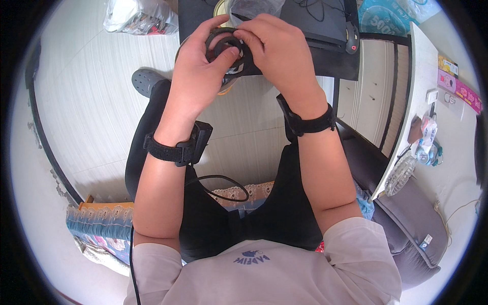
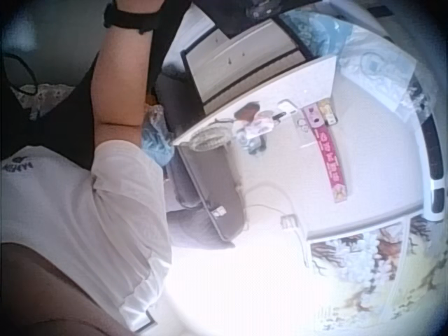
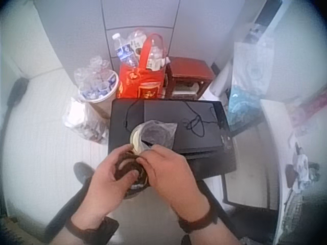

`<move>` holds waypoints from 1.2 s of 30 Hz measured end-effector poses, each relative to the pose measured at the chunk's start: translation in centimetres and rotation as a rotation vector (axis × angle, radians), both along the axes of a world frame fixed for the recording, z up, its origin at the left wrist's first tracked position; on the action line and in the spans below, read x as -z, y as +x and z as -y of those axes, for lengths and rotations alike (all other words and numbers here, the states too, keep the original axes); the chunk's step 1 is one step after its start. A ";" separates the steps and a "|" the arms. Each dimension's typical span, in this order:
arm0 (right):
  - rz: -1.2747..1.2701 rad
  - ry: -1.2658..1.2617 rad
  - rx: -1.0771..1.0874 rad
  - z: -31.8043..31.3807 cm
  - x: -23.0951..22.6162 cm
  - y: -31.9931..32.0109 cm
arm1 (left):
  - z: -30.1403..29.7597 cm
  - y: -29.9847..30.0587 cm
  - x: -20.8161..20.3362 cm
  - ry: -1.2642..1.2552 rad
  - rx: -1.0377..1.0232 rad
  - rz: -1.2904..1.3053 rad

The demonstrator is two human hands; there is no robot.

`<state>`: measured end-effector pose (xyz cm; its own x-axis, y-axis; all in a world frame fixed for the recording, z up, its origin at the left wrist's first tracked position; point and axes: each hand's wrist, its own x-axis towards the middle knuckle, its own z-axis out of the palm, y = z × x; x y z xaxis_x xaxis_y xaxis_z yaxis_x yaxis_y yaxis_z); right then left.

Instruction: The person separates two interlocking mosquito coils by hand, places one onto a stand, and puts the other into a plastic bag. They then clean a small black plastic component with a brown cloth.

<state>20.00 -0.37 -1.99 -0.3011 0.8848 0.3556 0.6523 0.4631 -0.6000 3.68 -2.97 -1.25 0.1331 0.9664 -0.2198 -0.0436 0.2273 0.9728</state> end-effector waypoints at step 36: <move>-0.147 -0.049 0.435 -0.8 1.9 3.4 | 0.0 0.3 -0.5 -0.096 -0.004 0.042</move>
<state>23.44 0.42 -3.93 0.1524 0.9345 0.3217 0.6863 0.1341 -0.7148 3.94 -2.95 -0.70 0.1404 0.9417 -0.3058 -0.0848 0.3192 0.9439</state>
